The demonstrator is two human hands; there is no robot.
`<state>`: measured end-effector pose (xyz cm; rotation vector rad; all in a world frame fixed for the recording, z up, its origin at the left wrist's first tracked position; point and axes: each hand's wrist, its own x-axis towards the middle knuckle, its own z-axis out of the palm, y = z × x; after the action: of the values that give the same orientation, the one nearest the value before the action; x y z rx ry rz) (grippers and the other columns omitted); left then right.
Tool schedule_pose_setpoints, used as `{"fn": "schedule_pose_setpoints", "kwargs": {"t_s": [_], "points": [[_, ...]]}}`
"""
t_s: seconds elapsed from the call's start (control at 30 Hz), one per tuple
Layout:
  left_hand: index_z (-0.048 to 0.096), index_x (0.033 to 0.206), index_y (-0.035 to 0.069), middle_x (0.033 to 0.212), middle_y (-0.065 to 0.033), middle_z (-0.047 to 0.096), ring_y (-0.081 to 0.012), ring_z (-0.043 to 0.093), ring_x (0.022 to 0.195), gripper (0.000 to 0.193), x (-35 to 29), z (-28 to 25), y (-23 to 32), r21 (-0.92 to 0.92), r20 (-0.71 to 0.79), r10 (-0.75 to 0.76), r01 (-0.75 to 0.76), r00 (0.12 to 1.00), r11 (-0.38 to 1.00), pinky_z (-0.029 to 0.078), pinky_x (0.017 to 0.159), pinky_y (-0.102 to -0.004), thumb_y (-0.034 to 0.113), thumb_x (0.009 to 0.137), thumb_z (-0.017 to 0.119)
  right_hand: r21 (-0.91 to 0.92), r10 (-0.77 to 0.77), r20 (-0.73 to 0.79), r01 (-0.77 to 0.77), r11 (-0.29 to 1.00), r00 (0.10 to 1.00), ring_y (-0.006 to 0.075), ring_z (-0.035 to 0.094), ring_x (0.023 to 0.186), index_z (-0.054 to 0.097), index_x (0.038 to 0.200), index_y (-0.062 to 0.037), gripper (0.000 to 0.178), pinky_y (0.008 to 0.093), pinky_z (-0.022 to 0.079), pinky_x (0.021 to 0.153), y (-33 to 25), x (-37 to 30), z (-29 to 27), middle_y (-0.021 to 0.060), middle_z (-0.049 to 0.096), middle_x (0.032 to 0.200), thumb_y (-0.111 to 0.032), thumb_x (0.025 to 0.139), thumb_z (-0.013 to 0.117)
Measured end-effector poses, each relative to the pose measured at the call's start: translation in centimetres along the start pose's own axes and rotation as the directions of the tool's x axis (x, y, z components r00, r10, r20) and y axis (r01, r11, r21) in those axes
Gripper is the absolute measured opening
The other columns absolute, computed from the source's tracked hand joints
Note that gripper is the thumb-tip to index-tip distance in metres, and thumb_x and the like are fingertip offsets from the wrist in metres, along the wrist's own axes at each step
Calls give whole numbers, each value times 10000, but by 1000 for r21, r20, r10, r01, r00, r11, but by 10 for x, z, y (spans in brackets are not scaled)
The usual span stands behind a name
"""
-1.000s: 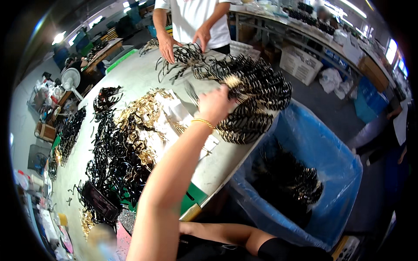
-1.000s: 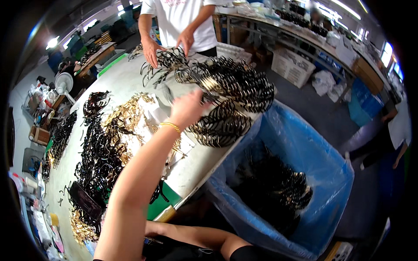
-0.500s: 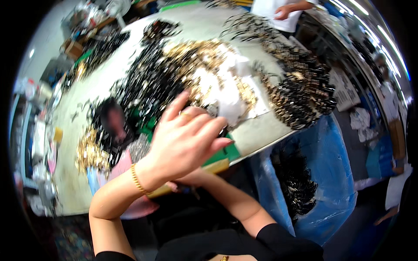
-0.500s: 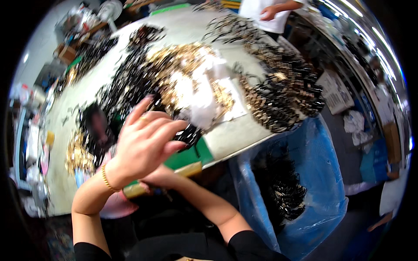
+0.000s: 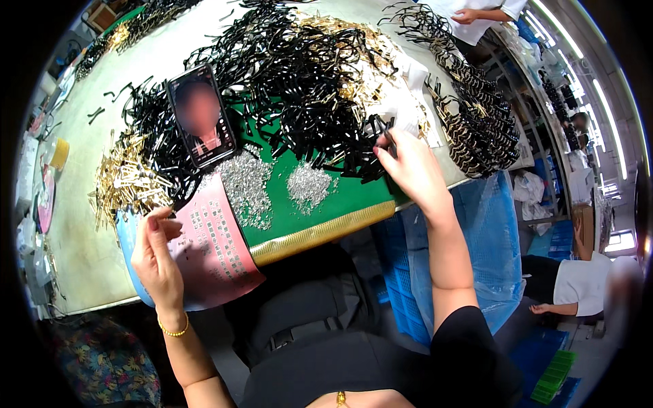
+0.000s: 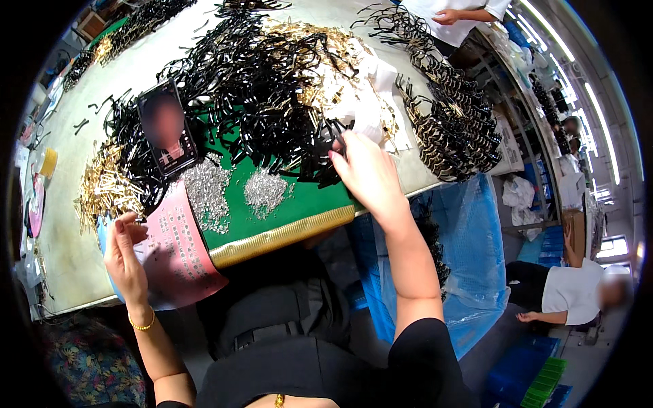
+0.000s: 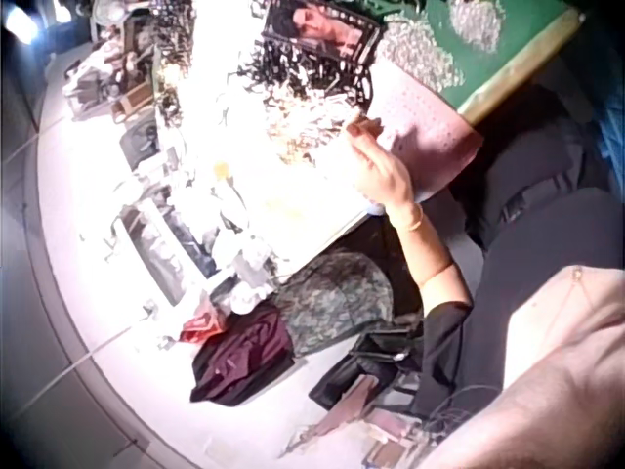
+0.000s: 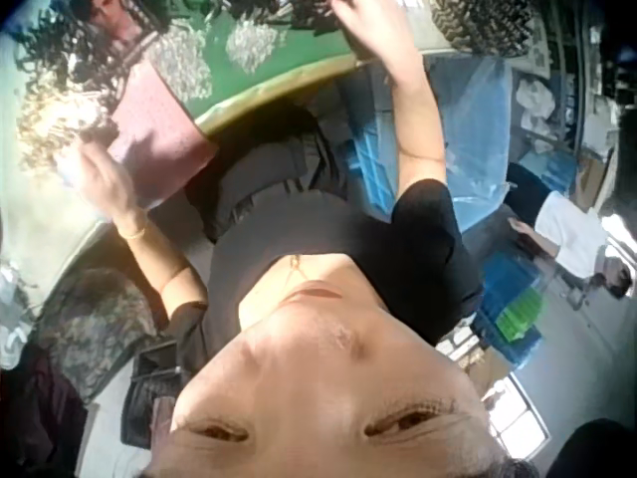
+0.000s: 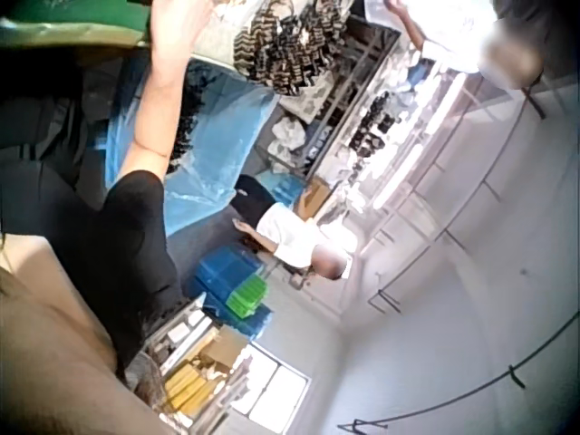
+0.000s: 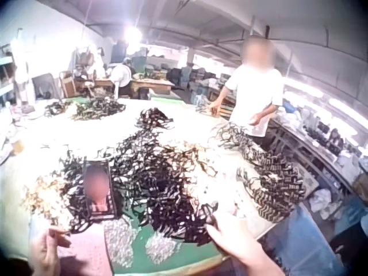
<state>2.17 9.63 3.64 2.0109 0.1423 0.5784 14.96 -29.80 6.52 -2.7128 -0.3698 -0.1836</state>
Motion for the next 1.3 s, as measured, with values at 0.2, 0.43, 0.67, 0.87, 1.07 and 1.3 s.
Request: {"fn": "schedule_pose_setpoints", "kwargs": {"t_s": [0.2,0.43,0.67,0.87,1.07,1.3], "points": [[674,1135,-29,868,-62,682,-102,626,787,327,3,7,14,0,-1,16,-16,1000,1000,522,746,-265,223,1115,467,-226,-124,-11,118,967,992,389,671,862,590,983,-49,179,490,534,739,-8,23,20,161,655,933,-200,918,661],[710,1069,15,878,-113,739,-164,694,727,162,12,-20,-11,360,-148,-45,96,988,928,523,673,-290,147,1021,629,527,115,48,-123,841,992,80,604,747,684,1030,-13,127,227,457,661,-29,21,-28,30,712,871,-105,943,696],[712,1002,94,917,-93,715,-278,693,772,76,10,-25,-27,501,-74,-20,55,997,864,530,690,-356,131,938,697,613,104,303,-278,739,947,85,611,824,672,958,-12,83,235,467,764,-33,-38,2,32,697,898,-87,939,704],[700,1069,100,1043,-103,667,-317,670,900,192,26,-40,-29,670,85,-28,-36,996,742,526,761,-375,42,887,677,548,59,172,-145,824,983,94,621,878,690,1010,3,126,264,500,810,-32,-42,25,35,704,921,-105,945,693],[669,1094,91,1005,-120,608,-336,630,908,267,22,-41,-45,565,74,6,-47,997,824,503,761,-391,-55,874,629,507,-13,139,-60,860,990,103,648,858,578,904,-16,152,261,518,774,-32,-27,20,32,691,918,-101,959,691],[684,1052,41,921,-70,579,-194,584,779,128,24,-36,-40,391,15,79,-78,997,917,462,679,-304,-7,942,638,741,19,430,-365,564,903,59,630,751,611,1130,-23,249,256,505,649,-31,-48,17,22,681,855,-182,961,702]]}}
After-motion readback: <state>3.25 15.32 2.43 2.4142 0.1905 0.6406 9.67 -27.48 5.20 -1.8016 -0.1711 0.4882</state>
